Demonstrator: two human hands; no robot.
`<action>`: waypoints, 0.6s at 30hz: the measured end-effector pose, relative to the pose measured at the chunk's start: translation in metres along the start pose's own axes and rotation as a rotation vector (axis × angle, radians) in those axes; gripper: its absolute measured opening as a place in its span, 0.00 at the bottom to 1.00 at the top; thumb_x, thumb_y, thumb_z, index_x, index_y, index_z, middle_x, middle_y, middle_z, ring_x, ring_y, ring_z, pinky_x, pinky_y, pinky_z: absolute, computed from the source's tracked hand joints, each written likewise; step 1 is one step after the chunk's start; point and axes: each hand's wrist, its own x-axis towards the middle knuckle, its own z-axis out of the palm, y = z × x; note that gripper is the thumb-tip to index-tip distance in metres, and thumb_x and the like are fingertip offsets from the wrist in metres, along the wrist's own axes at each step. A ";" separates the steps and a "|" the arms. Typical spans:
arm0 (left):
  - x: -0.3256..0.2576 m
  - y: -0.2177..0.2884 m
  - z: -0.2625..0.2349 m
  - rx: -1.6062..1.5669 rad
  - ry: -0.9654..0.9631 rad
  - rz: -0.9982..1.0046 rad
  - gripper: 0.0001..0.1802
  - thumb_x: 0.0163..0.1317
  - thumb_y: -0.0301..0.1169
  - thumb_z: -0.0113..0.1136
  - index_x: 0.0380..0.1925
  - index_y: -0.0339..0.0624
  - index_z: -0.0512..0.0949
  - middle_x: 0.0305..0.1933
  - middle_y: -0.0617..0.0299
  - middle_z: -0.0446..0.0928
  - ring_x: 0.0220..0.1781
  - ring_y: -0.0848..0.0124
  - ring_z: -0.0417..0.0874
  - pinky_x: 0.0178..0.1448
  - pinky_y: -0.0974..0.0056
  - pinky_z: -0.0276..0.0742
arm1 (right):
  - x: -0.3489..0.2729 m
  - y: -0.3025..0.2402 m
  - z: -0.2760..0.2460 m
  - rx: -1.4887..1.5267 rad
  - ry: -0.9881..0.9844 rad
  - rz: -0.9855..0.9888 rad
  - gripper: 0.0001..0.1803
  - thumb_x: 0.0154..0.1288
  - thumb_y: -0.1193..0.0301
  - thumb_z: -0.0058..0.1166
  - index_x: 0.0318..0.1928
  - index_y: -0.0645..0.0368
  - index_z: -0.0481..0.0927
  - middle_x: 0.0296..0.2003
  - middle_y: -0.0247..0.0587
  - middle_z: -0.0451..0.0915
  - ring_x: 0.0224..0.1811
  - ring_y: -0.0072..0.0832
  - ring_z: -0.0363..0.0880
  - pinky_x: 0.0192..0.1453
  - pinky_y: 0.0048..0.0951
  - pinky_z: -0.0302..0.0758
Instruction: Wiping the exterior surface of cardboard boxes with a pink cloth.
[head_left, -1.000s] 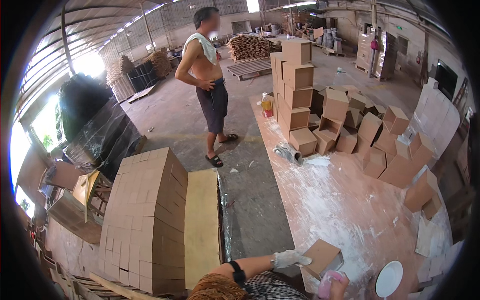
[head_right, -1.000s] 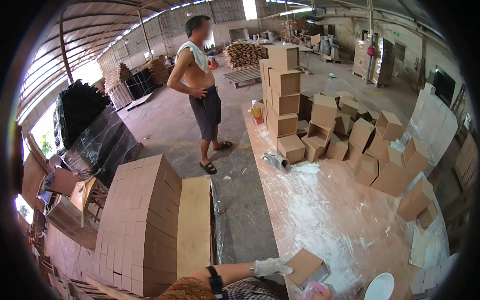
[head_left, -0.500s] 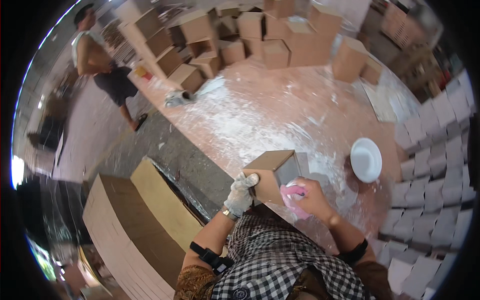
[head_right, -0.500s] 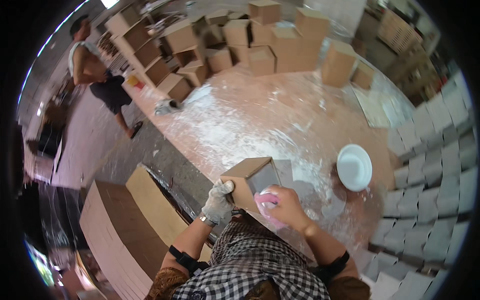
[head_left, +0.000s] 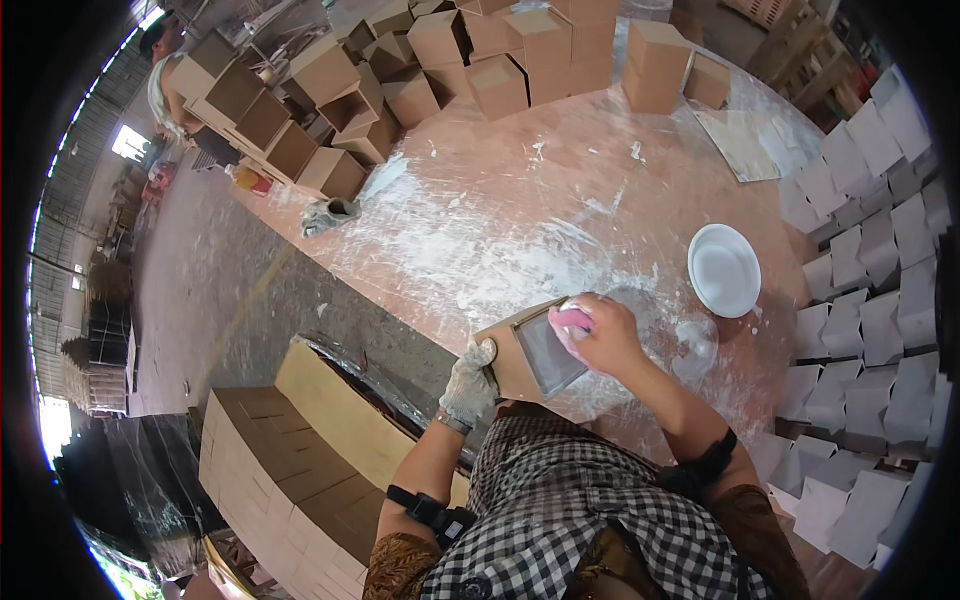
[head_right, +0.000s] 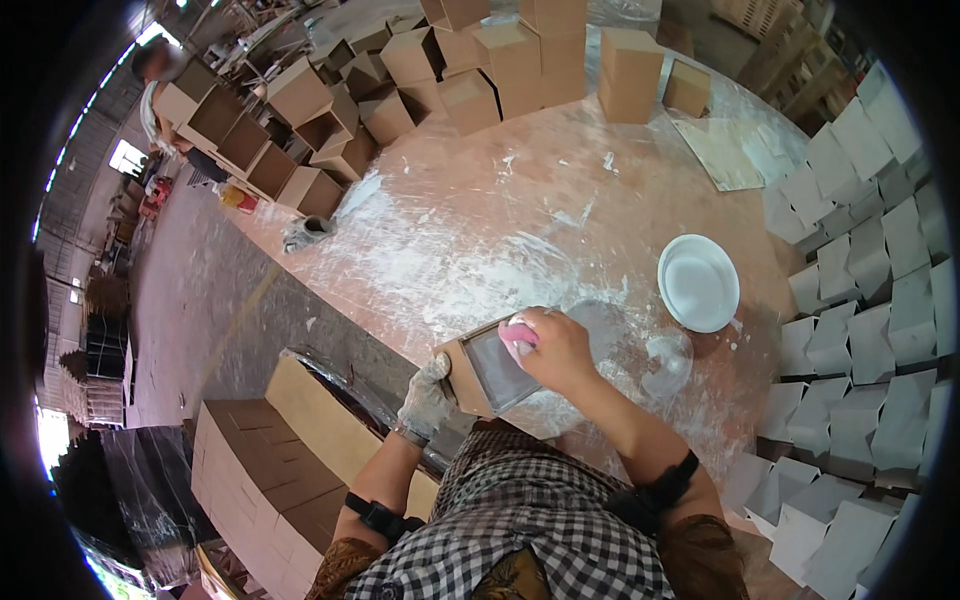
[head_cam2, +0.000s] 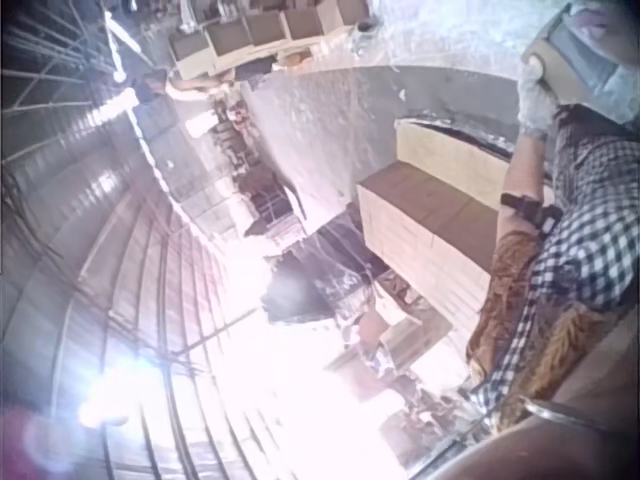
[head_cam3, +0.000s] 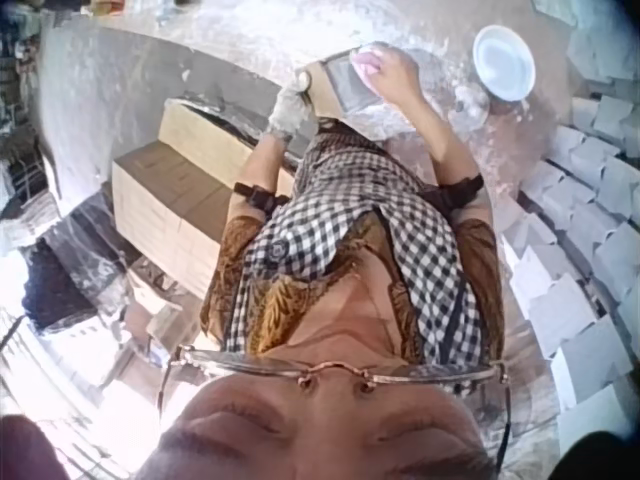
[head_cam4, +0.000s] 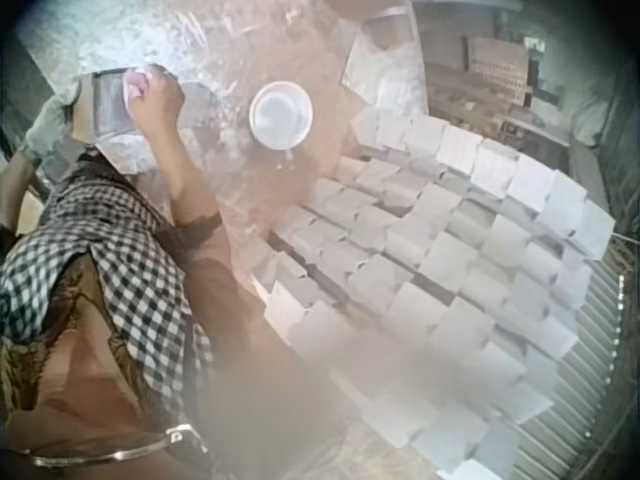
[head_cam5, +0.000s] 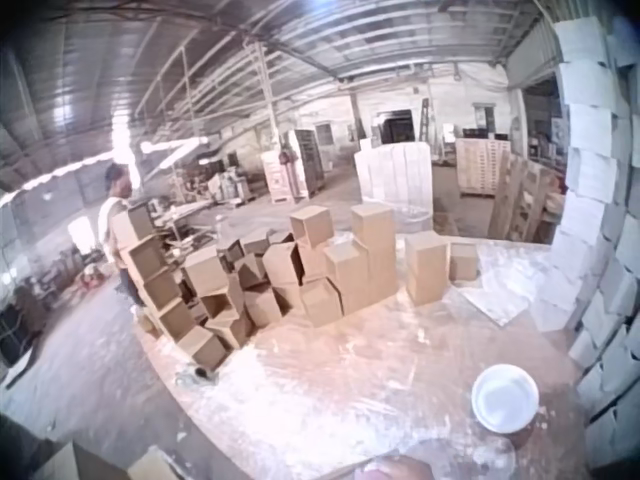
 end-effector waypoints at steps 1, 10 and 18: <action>0.001 0.003 0.009 -0.002 -0.018 -0.020 0.23 0.61 0.31 0.54 0.55 0.40 0.64 0.53 0.55 0.71 0.55 0.62 0.74 0.59 0.54 0.73 | 0.002 0.004 0.007 -0.121 0.036 0.050 0.11 0.44 0.76 0.57 0.34 0.56 0.79 0.29 0.41 0.79 0.32 0.40 0.77 0.35 0.36 0.73; 0.007 0.016 0.003 -0.033 0.038 -0.001 0.25 0.61 0.37 0.56 0.56 0.40 0.65 0.53 0.54 0.71 0.54 0.60 0.74 0.60 0.52 0.72 | -0.004 -0.027 0.039 -0.055 -0.004 -0.373 0.11 0.42 0.77 0.55 0.31 0.51 0.79 0.28 0.39 0.80 0.32 0.37 0.78 0.32 0.37 0.74; 0.005 0.015 0.032 0.024 0.014 -0.010 0.24 0.62 0.39 0.55 0.55 0.41 0.68 0.48 0.58 0.75 0.49 0.66 0.77 0.54 0.59 0.75 | 0.045 0.009 0.028 -0.324 0.020 -0.284 0.06 0.43 0.76 0.55 0.27 0.57 0.75 0.26 0.45 0.76 0.32 0.46 0.75 0.33 0.45 0.70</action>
